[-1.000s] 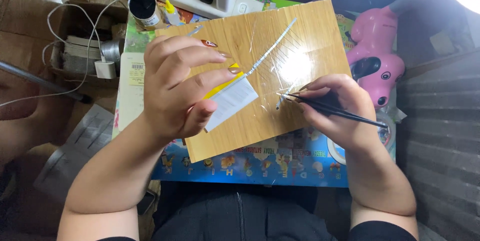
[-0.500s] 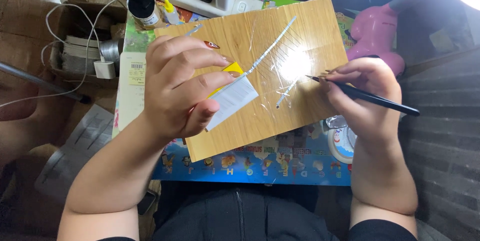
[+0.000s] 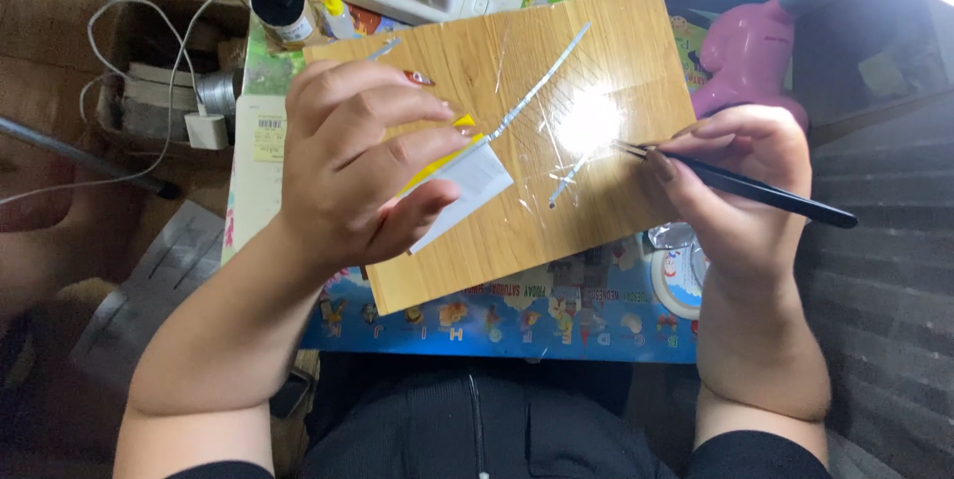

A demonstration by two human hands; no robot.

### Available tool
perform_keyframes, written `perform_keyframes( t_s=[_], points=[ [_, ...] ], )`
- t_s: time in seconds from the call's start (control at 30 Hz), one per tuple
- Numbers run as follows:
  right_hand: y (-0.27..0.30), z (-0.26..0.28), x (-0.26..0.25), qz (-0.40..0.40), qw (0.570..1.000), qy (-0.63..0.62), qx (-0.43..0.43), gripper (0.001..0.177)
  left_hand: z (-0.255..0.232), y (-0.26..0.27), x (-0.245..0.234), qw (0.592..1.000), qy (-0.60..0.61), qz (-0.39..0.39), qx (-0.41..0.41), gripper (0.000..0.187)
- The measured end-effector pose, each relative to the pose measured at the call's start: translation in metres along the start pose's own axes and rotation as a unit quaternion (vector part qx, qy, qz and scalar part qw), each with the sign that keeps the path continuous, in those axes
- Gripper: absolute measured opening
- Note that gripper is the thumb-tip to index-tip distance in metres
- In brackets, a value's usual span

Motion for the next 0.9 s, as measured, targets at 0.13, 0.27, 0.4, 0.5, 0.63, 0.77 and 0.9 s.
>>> perform_keyframes(
  t_s=[0.13,0.27,0.4,0.5,0.63,0.77,0.9],
  points=[
    [0.009,0.037,0.010,0.031,0.997,-0.036,-0.059,0.038,-0.025,-0.008,-0.012,0.998,-0.056,0.004,0.041,0.037],
    [0.024,0.095,0.022,0.146,0.986,-0.007,-0.074,0.020,-0.077,-0.020,-0.014,0.989,-0.057,0.125,0.051,0.044],
    [0.063,0.159,0.031,0.249,0.940,0.001,-0.232,0.019,-0.138,-0.015,-0.011,0.981,0.041,0.175,0.077,0.031],
    [0.101,0.177,0.033,0.272,0.924,-0.084,-0.256,0.016,-0.172,0.008,-0.020,0.979,0.032,0.189,0.076,0.017],
    [0.157,0.161,0.035,0.263,0.927,-0.125,-0.235,0.015,-0.193,0.070,-0.010,0.969,0.102,0.224,0.021,0.022],
    [0.190,0.086,0.038,0.098,0.947,-0.288,-0.098,0.012,-0.167,0.143,0.019,0.967,0.201,0.141,-0.073,0.010],
    [0.210,0.044,0.053,-0.009,0.952,-0.272,-0.143,0.015,-0.131,0.185,0.045,0.984,0.107,0.083,-0.119,0.023]
  ],
)
Point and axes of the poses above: each hand's wrist, its own y-axis away from the middle knuckle, its own x-axis out of the palm, z = x × y, the point moved 7 cm from there along -y, towards the middle knuckle, and after that the axes turned 10 degrees about -z, right-handed, at the moved point
